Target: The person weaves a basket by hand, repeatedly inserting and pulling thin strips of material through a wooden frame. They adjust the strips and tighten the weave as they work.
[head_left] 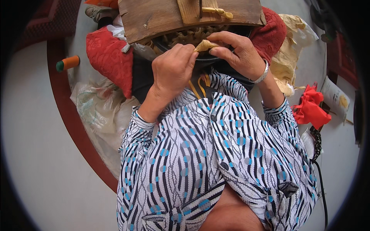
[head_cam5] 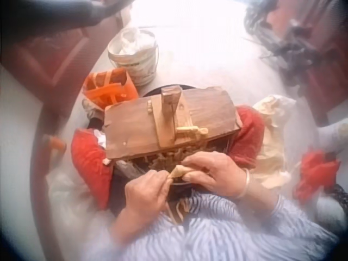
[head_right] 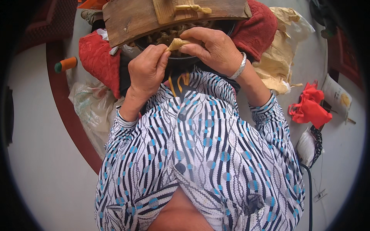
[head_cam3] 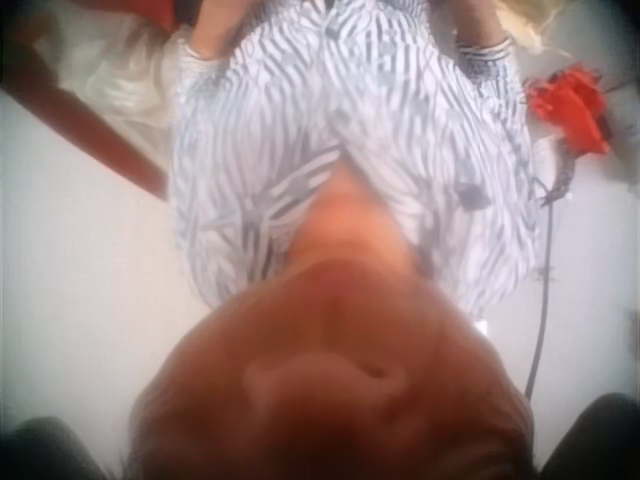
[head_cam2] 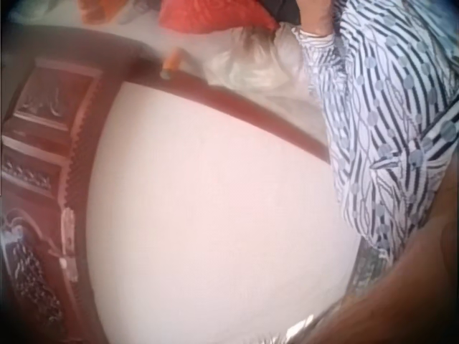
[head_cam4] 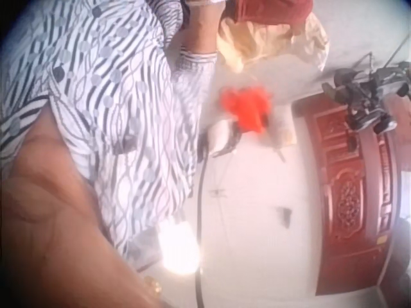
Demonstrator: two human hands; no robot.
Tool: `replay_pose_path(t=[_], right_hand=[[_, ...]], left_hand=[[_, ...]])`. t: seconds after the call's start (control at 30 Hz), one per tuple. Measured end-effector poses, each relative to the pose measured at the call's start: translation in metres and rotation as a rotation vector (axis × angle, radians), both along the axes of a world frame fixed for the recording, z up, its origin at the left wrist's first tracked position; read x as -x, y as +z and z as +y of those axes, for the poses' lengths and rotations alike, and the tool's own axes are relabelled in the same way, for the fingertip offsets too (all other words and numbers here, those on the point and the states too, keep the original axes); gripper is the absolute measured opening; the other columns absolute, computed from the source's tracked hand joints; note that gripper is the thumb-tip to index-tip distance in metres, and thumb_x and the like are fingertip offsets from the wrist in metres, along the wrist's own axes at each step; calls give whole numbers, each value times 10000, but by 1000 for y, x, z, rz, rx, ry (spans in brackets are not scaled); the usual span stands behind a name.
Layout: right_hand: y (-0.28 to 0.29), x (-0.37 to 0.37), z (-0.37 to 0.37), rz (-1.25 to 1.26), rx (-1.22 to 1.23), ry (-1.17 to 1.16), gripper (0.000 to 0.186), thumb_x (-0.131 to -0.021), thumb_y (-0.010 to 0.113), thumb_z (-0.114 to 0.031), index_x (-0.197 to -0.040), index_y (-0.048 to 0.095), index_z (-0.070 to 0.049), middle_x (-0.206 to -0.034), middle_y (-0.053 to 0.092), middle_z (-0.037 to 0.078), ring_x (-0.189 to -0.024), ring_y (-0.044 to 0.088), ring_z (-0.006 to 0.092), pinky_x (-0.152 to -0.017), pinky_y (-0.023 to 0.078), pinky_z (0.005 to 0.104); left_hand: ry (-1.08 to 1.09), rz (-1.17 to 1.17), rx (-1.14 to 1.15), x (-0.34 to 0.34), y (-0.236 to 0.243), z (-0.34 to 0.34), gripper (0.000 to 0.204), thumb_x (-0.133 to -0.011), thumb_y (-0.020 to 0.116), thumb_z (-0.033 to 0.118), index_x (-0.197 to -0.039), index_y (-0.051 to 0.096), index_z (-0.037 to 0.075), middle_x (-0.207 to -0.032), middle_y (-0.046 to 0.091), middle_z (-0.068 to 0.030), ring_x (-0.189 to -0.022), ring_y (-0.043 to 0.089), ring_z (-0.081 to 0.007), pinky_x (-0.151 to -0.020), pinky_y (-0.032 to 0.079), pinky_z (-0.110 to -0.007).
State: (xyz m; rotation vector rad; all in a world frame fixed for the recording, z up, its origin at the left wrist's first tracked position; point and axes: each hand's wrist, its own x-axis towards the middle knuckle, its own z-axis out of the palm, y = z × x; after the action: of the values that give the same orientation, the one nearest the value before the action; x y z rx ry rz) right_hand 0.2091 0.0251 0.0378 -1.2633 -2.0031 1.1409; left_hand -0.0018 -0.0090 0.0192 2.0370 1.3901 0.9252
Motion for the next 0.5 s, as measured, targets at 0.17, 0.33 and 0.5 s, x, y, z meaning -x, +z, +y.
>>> replay_pose_path(t=[0.17, 0.33, 0.5], right_hand=[[-5, -11, 1, -168, -36, 236, 135, -824, 692, -132, -856, 625, -20, -744, 571, 158, -671, 581, 318, -574, 448, 371], [6, -18, 2, -242, -261, 335, 137, -820, 678, -166, -885, 632, -55, -756, 589, 107, -739, 601, 283, -675, 436, 377], [32, 5, 9, -272, -418, 362, 184, -827, 666, -197, -963, 623, -81, -791, 612, 73, -790, 614, 262, -747, 435, 368]], left_hand=[[-153, -109, 162, 14, -9, 3, 93, -898, 624, 90, -949, 645, 15, -748, 610, -68, -639, 593, -192, -571, 460, -280], [-259, -307, 626, 27, 1, 7, 174, -961, 565, 136, -959, 640, -21, -697, 538, 21, -616, 457, -42, -538, 377, -208], [-302, -501, 717, 11, 5, 19, 203, -929, 565, 151, -891, 634, -36, -661, 582, -35, -624, 535, -91, -569, 437, -265]])
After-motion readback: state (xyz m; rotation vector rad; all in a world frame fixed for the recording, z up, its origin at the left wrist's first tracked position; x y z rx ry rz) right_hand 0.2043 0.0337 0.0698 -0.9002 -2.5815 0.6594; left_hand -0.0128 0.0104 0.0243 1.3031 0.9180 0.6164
